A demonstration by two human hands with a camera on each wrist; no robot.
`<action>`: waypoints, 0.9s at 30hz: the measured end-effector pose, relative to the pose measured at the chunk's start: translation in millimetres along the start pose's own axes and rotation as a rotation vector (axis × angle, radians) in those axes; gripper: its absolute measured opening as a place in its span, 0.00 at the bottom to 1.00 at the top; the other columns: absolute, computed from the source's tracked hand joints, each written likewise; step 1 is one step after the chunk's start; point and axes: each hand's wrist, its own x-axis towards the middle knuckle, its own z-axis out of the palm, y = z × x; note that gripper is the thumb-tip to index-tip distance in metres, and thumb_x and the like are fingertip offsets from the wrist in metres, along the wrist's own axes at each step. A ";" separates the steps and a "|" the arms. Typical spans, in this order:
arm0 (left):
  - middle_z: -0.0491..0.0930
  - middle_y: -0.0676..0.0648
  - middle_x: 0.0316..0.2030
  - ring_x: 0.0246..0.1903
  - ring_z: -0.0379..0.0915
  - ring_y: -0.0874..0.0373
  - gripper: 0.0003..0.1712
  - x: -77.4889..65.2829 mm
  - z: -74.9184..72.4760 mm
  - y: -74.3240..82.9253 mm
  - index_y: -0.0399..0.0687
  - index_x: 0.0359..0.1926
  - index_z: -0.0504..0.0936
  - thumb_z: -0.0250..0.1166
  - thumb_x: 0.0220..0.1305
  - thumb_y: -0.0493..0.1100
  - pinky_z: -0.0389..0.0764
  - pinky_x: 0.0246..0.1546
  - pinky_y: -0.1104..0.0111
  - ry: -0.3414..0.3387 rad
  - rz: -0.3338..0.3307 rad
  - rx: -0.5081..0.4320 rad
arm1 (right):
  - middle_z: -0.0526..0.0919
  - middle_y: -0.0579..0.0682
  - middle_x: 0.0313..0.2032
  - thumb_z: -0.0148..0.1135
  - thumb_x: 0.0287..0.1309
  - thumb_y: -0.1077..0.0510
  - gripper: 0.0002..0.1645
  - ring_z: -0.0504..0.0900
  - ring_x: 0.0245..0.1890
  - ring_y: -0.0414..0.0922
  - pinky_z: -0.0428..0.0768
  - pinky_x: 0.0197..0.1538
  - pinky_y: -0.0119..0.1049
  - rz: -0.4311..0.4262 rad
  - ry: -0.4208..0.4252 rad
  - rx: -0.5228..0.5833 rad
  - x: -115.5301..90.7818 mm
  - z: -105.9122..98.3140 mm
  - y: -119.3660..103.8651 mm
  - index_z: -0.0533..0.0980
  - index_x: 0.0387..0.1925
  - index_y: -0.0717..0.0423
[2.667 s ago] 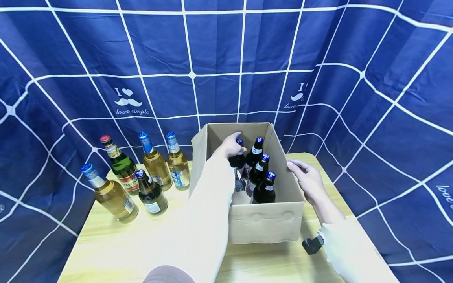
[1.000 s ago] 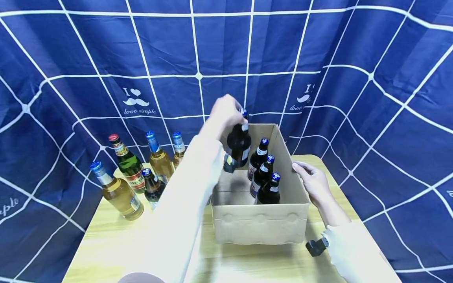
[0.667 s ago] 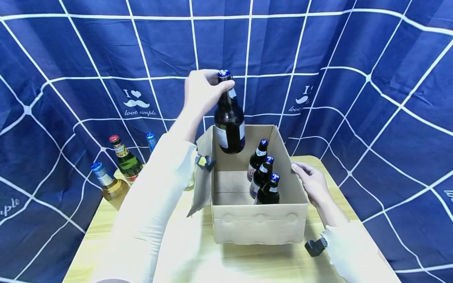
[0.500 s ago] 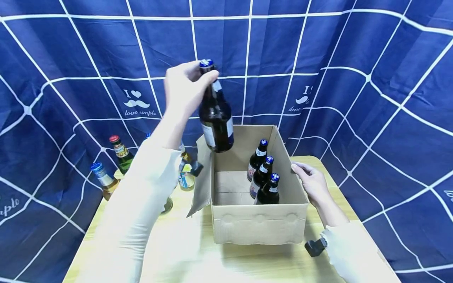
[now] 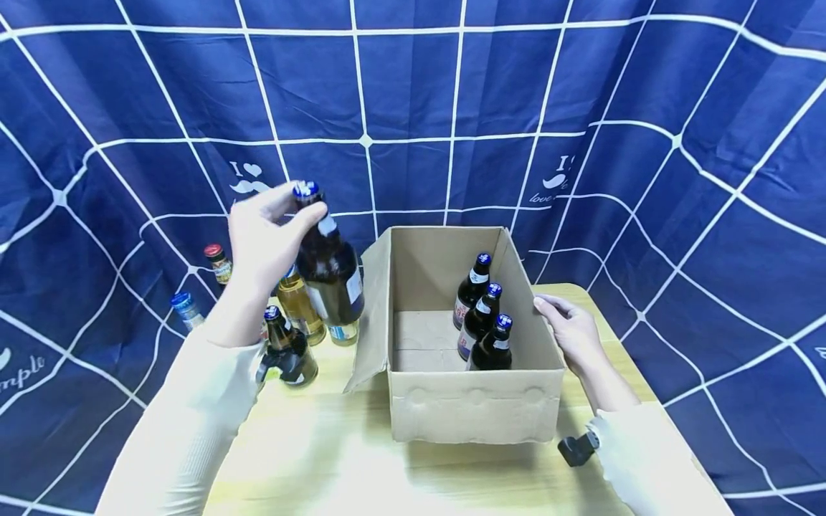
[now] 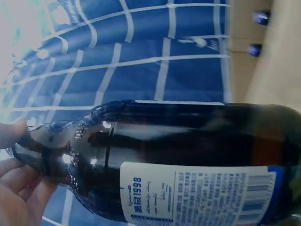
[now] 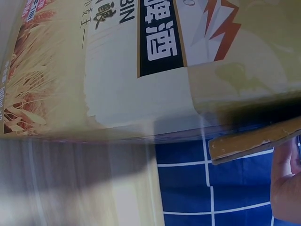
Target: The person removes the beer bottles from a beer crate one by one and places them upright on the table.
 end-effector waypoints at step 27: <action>0.84 0.38 0.37 0.33 0.83 0.47 0.25 -126.1 15.5 -161.2 0.35 0.49 0.82 0.75 0.50 0.41 0.80 0.37 0.66 -0.176 -0.344 0.149 | 0.80 0.29 0.30 0.63 0.61 0.47 0.15 0.75 0.38 0.32 0.72 0.42 0.22 -0.012 0.009 0.000 0.8 0.6 1.2 0.81 0.43 0.51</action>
